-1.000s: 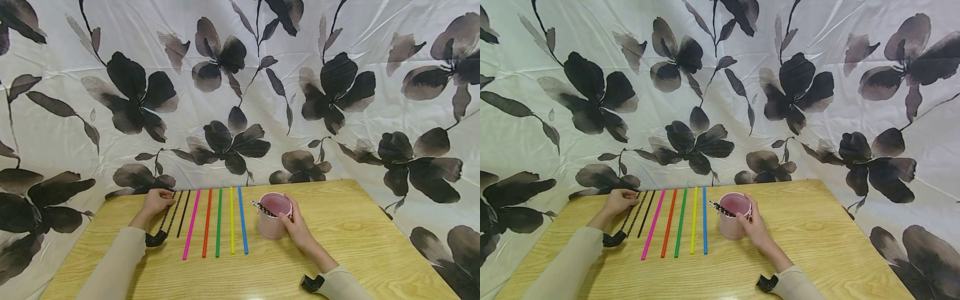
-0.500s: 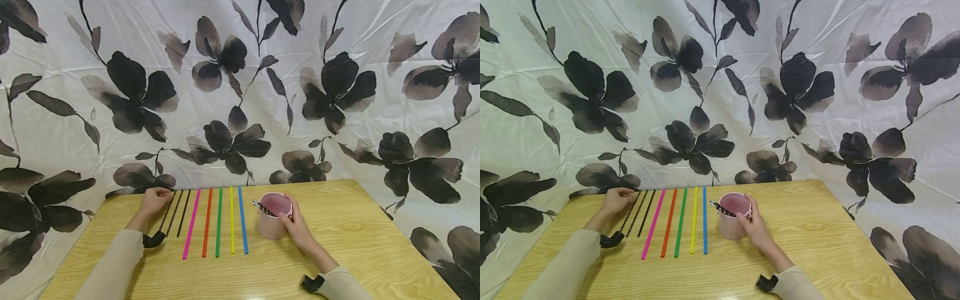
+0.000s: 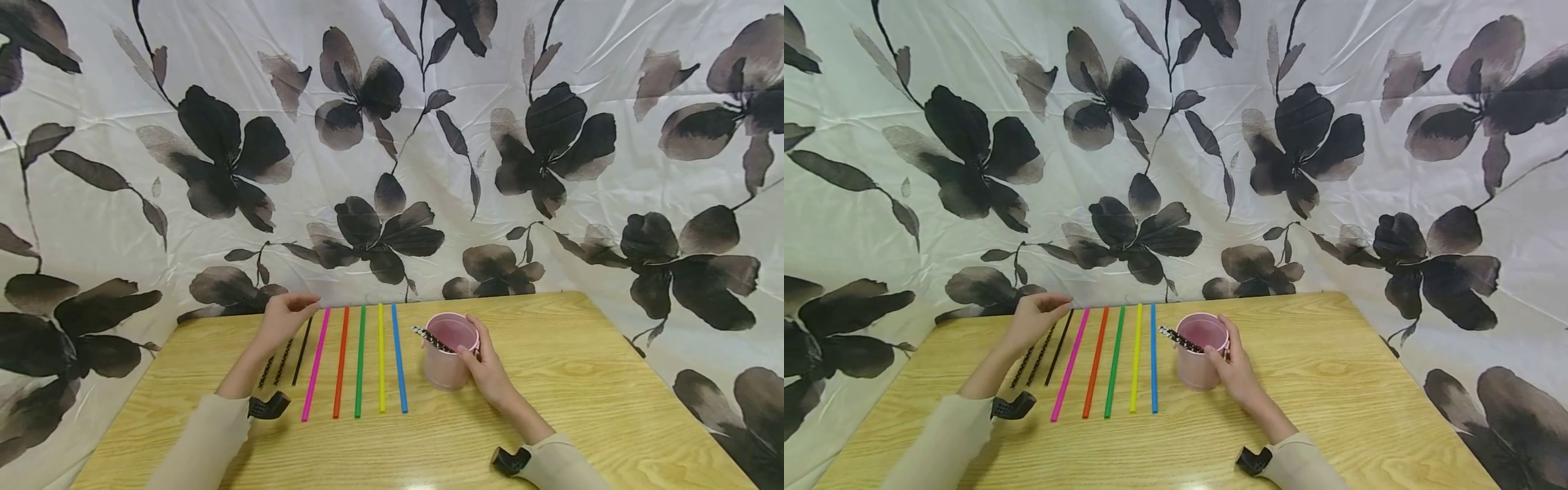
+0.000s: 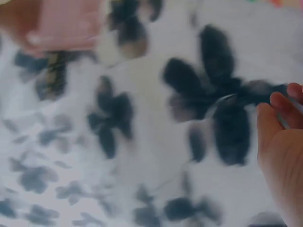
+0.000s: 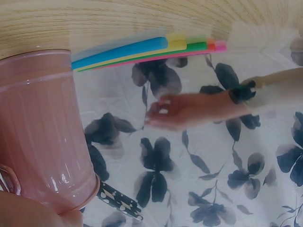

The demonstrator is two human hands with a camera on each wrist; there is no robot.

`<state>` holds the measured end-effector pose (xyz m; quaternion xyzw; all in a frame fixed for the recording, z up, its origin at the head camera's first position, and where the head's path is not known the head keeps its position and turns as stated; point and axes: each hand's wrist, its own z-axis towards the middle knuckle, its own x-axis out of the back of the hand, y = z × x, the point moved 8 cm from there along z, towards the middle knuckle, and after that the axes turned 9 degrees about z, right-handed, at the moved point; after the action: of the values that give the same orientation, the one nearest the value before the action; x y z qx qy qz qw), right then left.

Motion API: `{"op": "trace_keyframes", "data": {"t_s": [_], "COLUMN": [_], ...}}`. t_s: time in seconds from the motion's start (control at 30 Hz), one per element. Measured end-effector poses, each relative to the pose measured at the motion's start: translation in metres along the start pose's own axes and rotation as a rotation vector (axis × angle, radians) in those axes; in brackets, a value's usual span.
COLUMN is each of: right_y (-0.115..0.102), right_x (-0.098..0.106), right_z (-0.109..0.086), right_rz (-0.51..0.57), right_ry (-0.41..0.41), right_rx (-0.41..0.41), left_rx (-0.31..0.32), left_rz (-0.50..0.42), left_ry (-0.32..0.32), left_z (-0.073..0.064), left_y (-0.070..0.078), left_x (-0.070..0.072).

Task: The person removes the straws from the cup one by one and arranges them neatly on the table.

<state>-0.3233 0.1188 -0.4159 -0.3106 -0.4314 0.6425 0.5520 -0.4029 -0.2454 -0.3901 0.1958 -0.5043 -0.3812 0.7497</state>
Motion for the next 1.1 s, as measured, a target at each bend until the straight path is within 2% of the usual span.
{"op": "trace_keyframes", "data": {"t_s": [0.07,0.17,0.3,0.37,0.5,0.6,0.8,1.0,1.1], "right_y": [0.001,0.003,0.005,0.004,0.003,0.002,0.002,0.002,0.002], "right_x": [0.0,-0.001,-0.001,-0.001,-0.001,-0.001,0.0,0.0,0.001], "right_z": [0.0,-0.001,-0.002,-0.002,-0.002,-0.001,0.0,0.0,0.001], "right_rz": [0.003,0.011,0.01,0.006,0.01,0.013,0.008,0.008,0.011], "right_ry": [-0.002,-0.001,0.003,0.004,0.005,0.005,0.003,-0.001,0.005], "right_rx": [0.001,0.0,-0.004,-0.008,-0.009,-0.008,-0.009,-0.004,-0.005], "left_rx": [-0.049,-0.091,-0.122,-0.148,-0.188,-0.208,-0.207,-0.268,-0.292], "left_rz": [-0.026,-0.08,-0.133,-0.155,-0.18,-0.193,-0.256,-0.32,-0.324], "left_ry": [-0.013,-0.08,-0.165,-0.188,-0.238,-0.267,-0.326,-0.32,-0.312], "left_z": [-0.001,-0.008,-0.017,-0.019,-0.027,-0.029,-0.032,-0.034,-0.034], "left_y": [0.021,0.061,0.098,0.11,0.144,0.156,0.165,0.175,0.18], "left_x": [-0.008,-0.022,-0.045,-0.053,-0.061,-0.07,-0.09,-0.101,-0.105]}}
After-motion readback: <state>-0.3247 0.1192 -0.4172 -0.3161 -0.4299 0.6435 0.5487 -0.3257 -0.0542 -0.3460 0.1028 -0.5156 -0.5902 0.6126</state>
